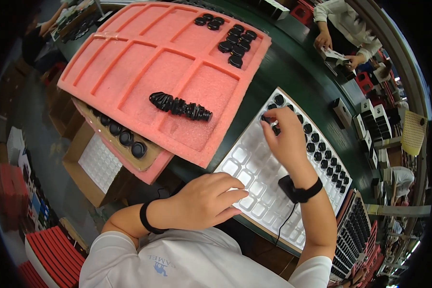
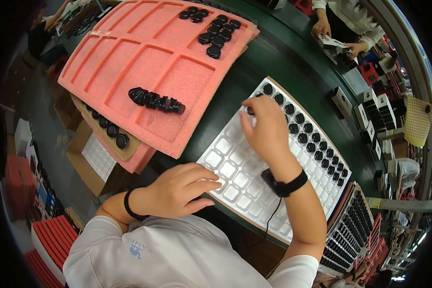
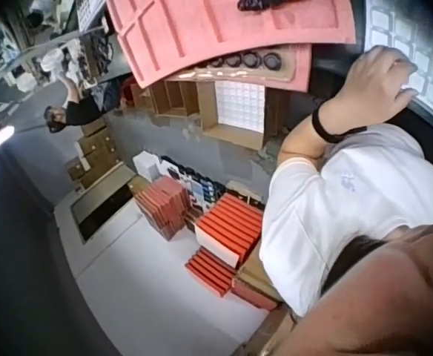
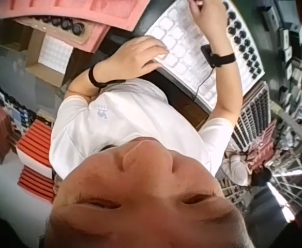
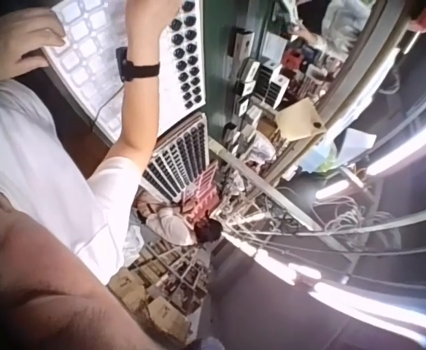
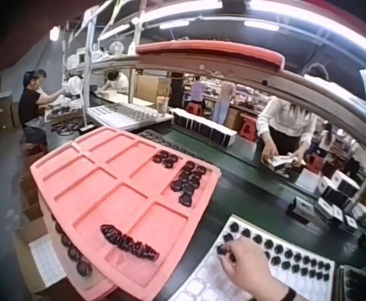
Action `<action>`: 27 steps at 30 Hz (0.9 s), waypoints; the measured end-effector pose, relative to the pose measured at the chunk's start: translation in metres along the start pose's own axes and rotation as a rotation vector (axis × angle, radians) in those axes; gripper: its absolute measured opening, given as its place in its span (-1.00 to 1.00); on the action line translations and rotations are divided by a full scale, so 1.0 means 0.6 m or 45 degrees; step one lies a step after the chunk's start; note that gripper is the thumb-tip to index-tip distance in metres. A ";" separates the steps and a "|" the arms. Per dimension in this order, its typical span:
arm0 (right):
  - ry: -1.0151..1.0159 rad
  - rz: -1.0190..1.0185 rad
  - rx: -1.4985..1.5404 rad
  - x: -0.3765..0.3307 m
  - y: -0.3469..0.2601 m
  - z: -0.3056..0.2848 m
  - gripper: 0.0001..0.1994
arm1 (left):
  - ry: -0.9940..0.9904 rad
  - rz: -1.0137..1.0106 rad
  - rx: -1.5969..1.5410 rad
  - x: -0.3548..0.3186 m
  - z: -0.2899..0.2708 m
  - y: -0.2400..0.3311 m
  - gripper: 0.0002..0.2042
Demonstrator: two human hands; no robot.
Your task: The person picks up a black component from a pink foam tray, joins it with another component by hand, and places the assembled unit into a white plastic tray. This process is repeated throughout the video as the person works through the components on the tray.
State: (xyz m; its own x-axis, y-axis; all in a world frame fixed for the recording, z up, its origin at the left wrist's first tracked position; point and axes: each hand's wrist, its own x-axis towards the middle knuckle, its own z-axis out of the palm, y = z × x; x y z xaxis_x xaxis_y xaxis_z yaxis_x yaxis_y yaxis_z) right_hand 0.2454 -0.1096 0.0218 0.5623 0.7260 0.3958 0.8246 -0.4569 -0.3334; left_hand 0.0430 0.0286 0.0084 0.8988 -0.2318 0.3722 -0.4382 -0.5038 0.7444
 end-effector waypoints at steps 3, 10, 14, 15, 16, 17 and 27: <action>0.068 -0.125 0.263 0.022 -0.070 -0.002 -0.78 | 0.217 0.133 0.221 0.005 -0.049 0.017 -0.64; 0.072 -0.282 0.380 0.055 -0.125 0.023 -0.77 | 0.547 -0.031 0.896 0.018 -0.100 -0.001 -0.56; -0.028 -0.292 0.340 0.064 -0.119 0.028 -0.76 | 0.392 -0.164 0.939 0.029 -0.093 -0.007 -0.51; -0.079 -0.287 0.410 0.066 -0.115 0.026 -0.76 | 0.401 -0.167 0.936 0.028 -0.094 -0.008 -0.51; -0.132 -0.279 0.478 0.069 -0.113 0.022 -0.76 | 0.397 -0.171 0.914 0.026 -0.095 -0.009 -0.50; -0.140 -0.283 0.472 0.071 -0.109 0.018 -0.76 | 0.393 -0.176 0.890 0.025 -0.096 -0.010 -0.48; -0.032 0.101 0.645 0.153 -0.043 0.004 -0.77 | 0.408 -0.140 0.776 0.015 -0.099 -0.021 -0.47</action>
State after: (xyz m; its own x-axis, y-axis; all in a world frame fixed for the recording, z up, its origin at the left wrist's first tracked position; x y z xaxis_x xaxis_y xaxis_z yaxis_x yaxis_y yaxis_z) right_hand 0.2754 -0.0299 0.0645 0.6151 0.7143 0.3338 0.6427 -0.2090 -0.7370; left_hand 0.0558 0.0820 0.0353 0.8477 0.0568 0.5274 -0.1742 -0.9093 0.3780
